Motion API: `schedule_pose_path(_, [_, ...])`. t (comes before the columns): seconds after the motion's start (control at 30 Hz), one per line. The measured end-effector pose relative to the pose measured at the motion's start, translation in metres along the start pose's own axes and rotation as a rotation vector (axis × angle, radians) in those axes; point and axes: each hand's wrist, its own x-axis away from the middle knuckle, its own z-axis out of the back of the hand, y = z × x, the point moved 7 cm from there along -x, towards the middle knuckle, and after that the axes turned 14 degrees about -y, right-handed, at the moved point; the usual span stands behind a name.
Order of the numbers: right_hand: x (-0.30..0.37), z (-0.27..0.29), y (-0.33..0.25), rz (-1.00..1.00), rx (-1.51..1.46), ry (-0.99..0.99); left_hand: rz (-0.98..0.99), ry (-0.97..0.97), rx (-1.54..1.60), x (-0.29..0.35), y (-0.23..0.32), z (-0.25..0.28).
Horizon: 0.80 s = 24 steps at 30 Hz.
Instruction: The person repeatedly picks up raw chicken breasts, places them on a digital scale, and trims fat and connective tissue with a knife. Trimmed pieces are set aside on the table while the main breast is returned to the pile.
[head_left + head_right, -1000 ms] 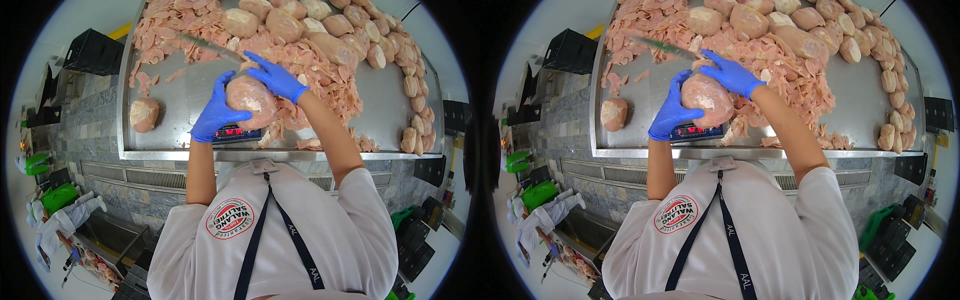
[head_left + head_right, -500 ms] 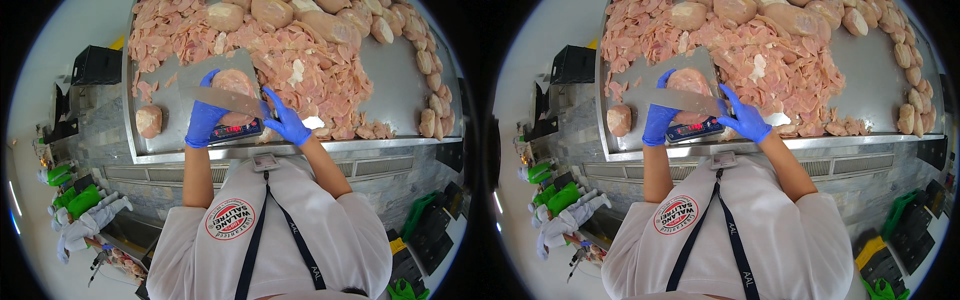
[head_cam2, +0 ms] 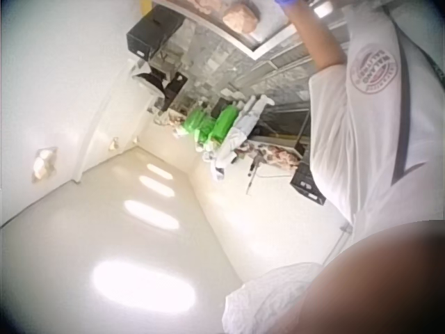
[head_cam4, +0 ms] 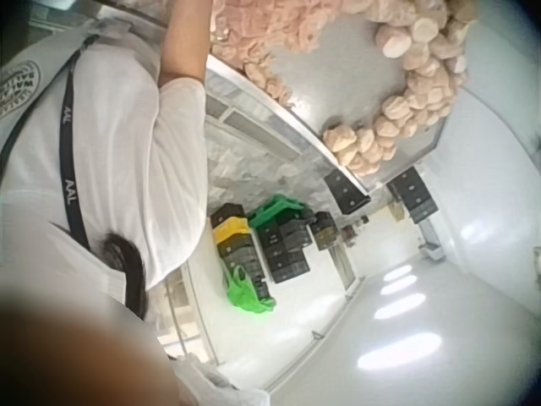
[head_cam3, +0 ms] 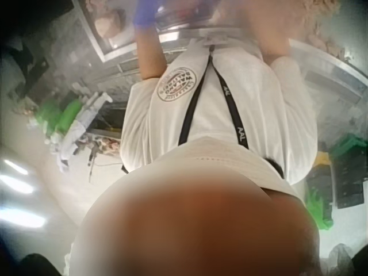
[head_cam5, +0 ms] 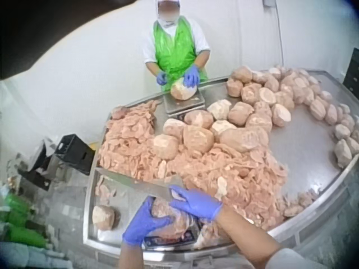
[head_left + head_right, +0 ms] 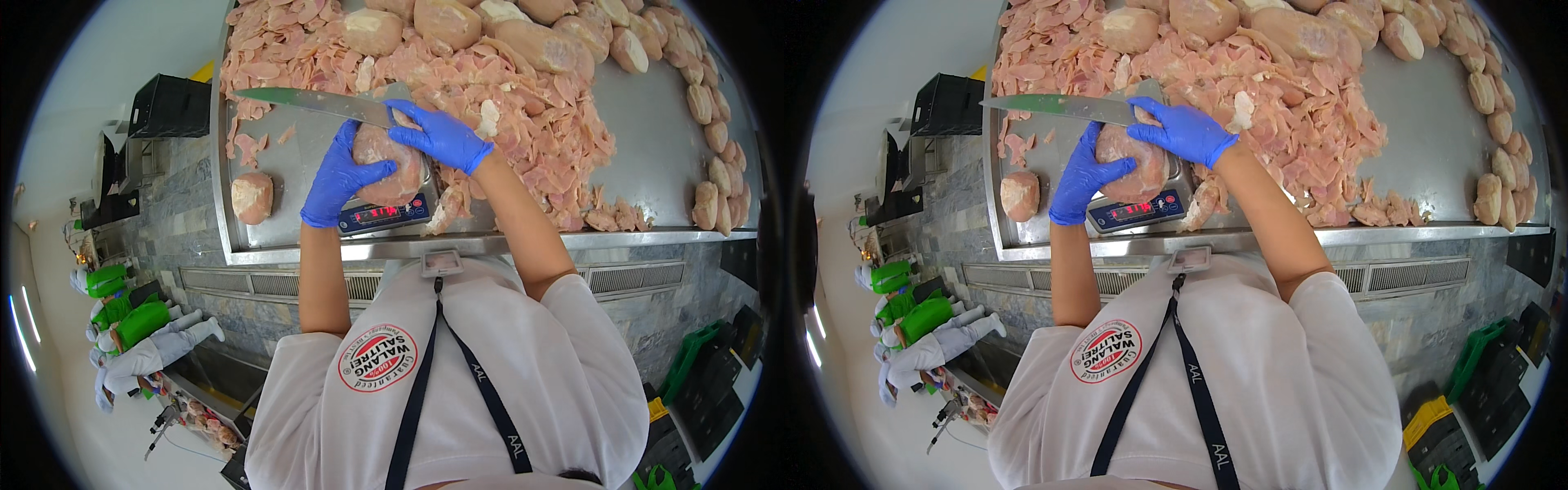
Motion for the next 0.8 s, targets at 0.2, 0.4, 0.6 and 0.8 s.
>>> schedule_pose_path(0.2, [0.031,-0.029,0.001,0.113,-0.003,0.047,-0.007,0.112,-0.130,0.011,0.002,0.027])
schedule_pose_path(0.4, [0.040,-0.032,-0.009,0.006,-0.021,-0.138,0.067,0.002,-0.222,0.012,0.009,0.017])
schedule_pose_path(0.6, [-0.003,-0.009,-0.022,0.066,0.098,-0.016,0.030,-0.012,-0.174,0.009,0.001,0.024])
schedule_pose_path(0.8, [-0.007,0.012,0.000,0.002,-0.309,0.232,-0.103,0.144,-0.183,0.017,0.010,0.037])
